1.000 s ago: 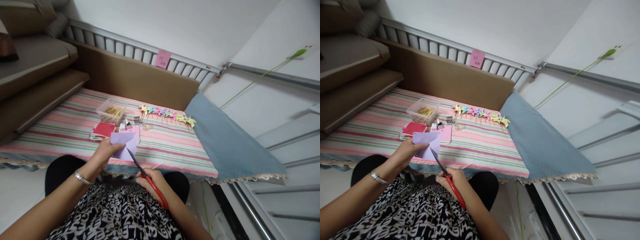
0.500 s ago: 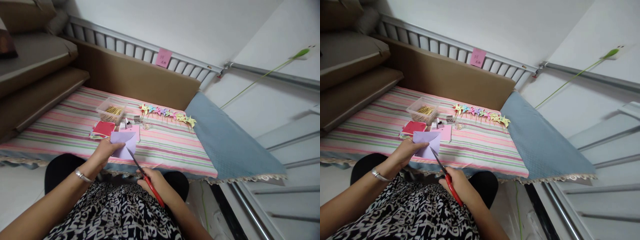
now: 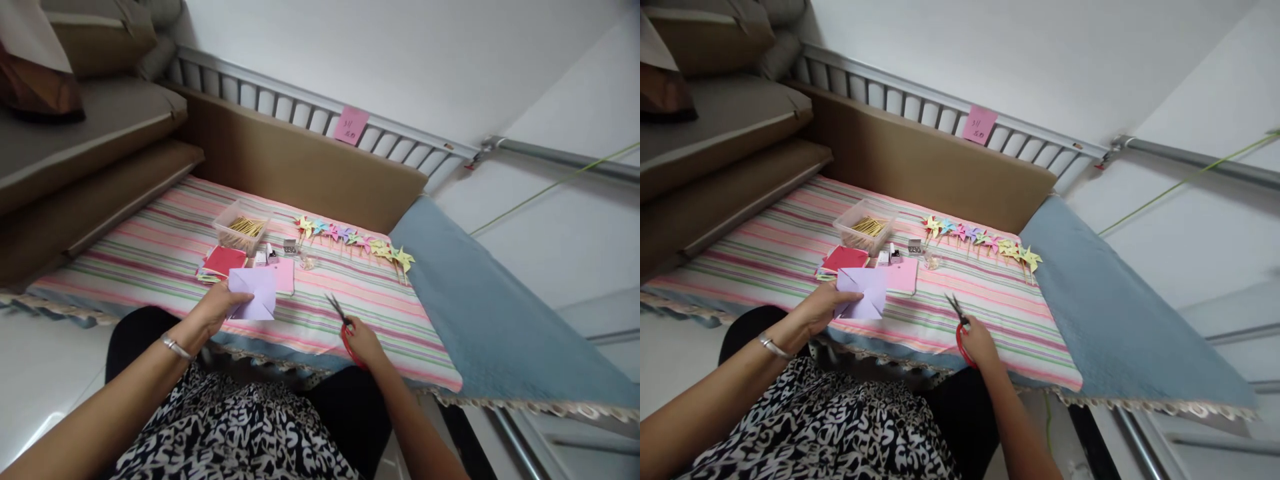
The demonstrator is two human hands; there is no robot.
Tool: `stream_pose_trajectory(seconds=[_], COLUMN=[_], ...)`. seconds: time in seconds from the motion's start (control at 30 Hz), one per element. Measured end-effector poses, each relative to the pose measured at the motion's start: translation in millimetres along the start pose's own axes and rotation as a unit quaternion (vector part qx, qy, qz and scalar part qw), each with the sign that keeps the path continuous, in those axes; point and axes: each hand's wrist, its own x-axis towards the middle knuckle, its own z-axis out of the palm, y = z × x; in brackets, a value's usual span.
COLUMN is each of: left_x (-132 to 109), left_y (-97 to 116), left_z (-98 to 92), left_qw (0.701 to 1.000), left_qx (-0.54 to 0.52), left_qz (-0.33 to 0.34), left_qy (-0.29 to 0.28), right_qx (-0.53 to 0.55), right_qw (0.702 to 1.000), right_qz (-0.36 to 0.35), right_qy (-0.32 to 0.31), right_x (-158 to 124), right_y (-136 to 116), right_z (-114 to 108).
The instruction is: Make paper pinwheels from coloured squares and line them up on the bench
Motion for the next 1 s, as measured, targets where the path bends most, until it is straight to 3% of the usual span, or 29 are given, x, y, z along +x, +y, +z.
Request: stream_pose_trajectory(seconds=[0.2,0.33,0.47,0.53,0.57,0.67,0.83,1.0], left_x=[-2.3,-4.1,-2.8,-1.5,-1.0,-1.2,-9.8,-32.9], left_y=[2.4,2.9,0.9,-1.3,-2.9,-9.6,-15.7,-2.2], left_z=[0.1,-3.9,-3.9,0.3,2.9,10.5,14.4,10.3], left_qw=[0.996,0.962,0.896,0.870,0.860,0.851,0.861,0.888], left_qx=[0.070,0.208,0.340,0.377,0.389,0.396,0.377,0.300], left_qz=[0.055,0.173,0.283,0.319,0.331,0.344,0.339,0.348], left_qy=[0.022,0.031,0.018,-0.002,-0.011,-0.032,-0.045,0.013], right_qx=[-0.032,-0.017,0.051,0.162,0.186,0.188,0.236,0.308], right_qw=[0.992,0.994,0.991,0.949,0.928,0.896,0.897,0.897], right_qz=[0.095,0.066,-0.092,-0.264,-0.317,-0.390,-0.352,-0.263], right_qy=[0.083,0.087,0.078,0.069,0.067,0.095,0.126,0.178], right_x=[57.6,62.7,25.8,-1.9,-14.8,-40.2,-38.7,-24.6], right_y=[5.7,-25.0,-89.5,-125.1,-140.8,-173.0,-180.5,-169.8], right_z=[0.3,-0.9,-13.4,-22.3,-25.9,-28.2,-12.3,-10.7])
